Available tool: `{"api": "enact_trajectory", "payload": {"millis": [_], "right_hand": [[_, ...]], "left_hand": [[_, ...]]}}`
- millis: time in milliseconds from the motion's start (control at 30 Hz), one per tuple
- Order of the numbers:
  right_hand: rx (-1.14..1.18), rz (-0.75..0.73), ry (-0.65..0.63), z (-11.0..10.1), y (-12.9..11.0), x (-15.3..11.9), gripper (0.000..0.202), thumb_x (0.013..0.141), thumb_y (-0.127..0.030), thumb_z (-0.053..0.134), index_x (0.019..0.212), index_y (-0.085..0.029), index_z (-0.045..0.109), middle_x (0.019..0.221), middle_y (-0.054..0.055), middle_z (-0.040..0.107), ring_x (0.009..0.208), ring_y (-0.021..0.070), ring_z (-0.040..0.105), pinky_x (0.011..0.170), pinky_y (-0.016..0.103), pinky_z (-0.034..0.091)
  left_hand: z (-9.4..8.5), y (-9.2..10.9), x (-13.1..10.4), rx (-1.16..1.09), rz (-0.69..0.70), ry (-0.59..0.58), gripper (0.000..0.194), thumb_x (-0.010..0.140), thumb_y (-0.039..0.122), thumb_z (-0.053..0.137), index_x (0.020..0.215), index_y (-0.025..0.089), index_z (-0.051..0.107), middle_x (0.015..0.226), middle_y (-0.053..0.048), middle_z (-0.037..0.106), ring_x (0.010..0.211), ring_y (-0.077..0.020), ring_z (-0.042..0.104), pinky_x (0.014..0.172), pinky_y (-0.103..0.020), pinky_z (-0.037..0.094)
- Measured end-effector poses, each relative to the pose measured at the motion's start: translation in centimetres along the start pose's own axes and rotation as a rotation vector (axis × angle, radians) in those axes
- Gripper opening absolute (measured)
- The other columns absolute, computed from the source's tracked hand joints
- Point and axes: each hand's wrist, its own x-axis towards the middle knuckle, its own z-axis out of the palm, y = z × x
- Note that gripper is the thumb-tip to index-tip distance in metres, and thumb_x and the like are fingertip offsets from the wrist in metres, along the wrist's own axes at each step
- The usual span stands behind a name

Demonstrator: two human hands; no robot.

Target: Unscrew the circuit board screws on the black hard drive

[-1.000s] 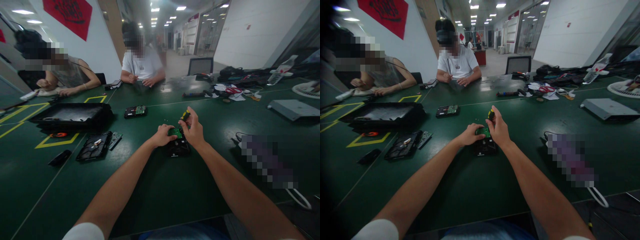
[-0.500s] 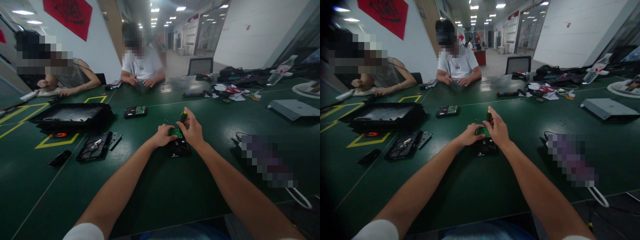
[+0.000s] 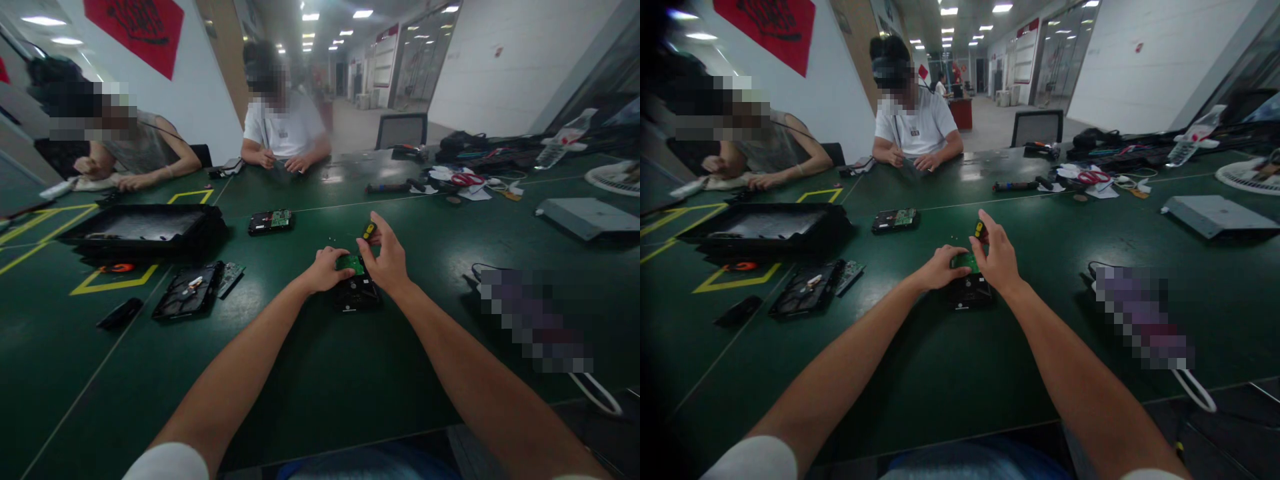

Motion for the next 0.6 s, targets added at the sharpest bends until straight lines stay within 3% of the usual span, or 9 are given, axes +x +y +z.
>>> {"api": "enact_trajectory", "payload": {"millis": [167,400,600], "right_hand": [[0.106,0.009,-0.021,0.13,-0.16,0.05,0.066,0.102,-0.03,0.052,0.162,-0.033,0.025,0.152,0.012,0.054,0.104,0.0241,0.074,0.094,0.047,0.066],[0.017,-0.002,0.03,0.04,-0.23,0.09,0.066,0.097,-0.035,0.065,0.157,-0.035,0.036,0.14,0.011,0.06,0.089,0.0226,0.07,0.082,0.047,0.067],[0.032,-0.037,-0.008,-0.15,-0.37,0.22,0.065,0.103,-0.029,0.052,0.162,-0.032,0.027,0.146,0.012,0.057,0.105,0.0248,0.071,0.096,0.049,0.064]], "left_hand": [[-0.04,0.11,-0.06,-0.005,-0.015,-0.008,0.063,0.092,0.049,0.068,0.144,0.016,0.059,0.127,-0.016,0.058,0.125,-0.0355,0.052,0.113,-0.048,0.04],[-0.13,0.15,0.01,-0.012,-0.005,-0.013,0.063,0.091,0.047,0.069,0.144,0.015,0.059,0.126,-0.016,0.059,0.123,-0.0352,0.052,0.112,-0.049,0.04],[-0.11,0.14,-0.15,-0.033,-0.016,-0.002,0.063,0.091,0.049,0.069,0.144,0.017,0.059,0.126,-0.016,0.058,0.124,-0.0358,0.051,0.111,-0.049,0.041]]}}
